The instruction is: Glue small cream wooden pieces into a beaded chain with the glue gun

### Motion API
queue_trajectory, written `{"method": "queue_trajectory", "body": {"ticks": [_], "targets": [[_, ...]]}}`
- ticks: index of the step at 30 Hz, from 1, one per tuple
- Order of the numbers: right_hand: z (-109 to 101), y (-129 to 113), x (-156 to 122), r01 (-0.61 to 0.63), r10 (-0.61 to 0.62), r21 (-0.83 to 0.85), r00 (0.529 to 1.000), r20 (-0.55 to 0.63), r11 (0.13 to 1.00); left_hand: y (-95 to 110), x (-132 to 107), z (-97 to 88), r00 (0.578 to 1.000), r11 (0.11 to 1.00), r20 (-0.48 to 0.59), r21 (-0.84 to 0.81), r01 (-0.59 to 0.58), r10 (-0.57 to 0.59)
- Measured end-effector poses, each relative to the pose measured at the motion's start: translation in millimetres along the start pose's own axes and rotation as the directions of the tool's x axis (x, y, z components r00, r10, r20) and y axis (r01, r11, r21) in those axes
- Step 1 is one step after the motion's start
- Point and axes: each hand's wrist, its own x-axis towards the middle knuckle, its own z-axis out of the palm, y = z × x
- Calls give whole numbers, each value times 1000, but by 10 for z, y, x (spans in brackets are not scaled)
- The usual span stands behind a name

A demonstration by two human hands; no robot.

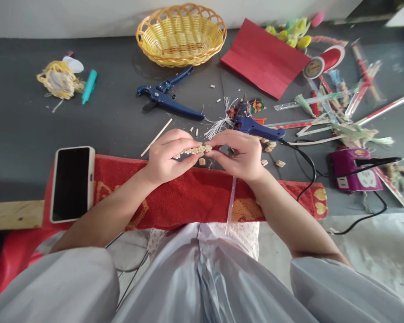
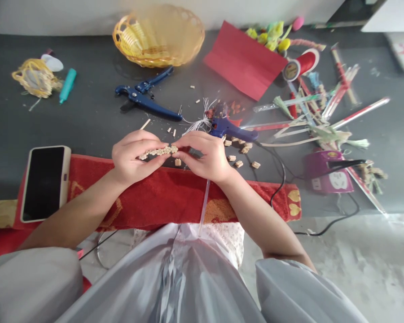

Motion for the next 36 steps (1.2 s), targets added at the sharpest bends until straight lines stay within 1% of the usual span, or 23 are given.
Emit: {"method": "queue_trajectory", "body": {"ticks": [3,5,10,14,16,20,23,25,31,36], "targets": [[3,-9,7,11,-11,4,1000,-1,1000,10,14,3,999,999,-31,-43,-32,30],[8,-22,22,2,-2,2,1000,6,1000,6,20,9,999,998,-42,-63,-27,24],[15,-32,68,-63,64,-74,998,24,995,-40,11,28,994,994,-18,-31,103,-104],[-1,26,69,-89,85,-107,996,-39,990,-91,3,28,977,974,30,-82,213,-211],[-12,67,60,-107,99,-97,991,-86,989,-115,4,27,971,966,24,-101,239,-237],[-20,137,44,-116,105,-60,980,-171,991,-147,6,38,972,968,-24,-93,232,-235],[-11,168,35,-121,110,-43,973,-205,992,-152,4,52,973,970,-66,-114,214,-222],[-2,182,29,-140,130,-30,970,-207,990,-152,1,58,970,969,-82,-118,217,-228],[23,207,11,-201,194,-11,955,-224,979,-159,-11,66,959,958,-83,-116,261,-271],[35,203,14,-230,228,23,946,-232,973,-151,-8,63,959,957,-96,-149,251,-266]]}}
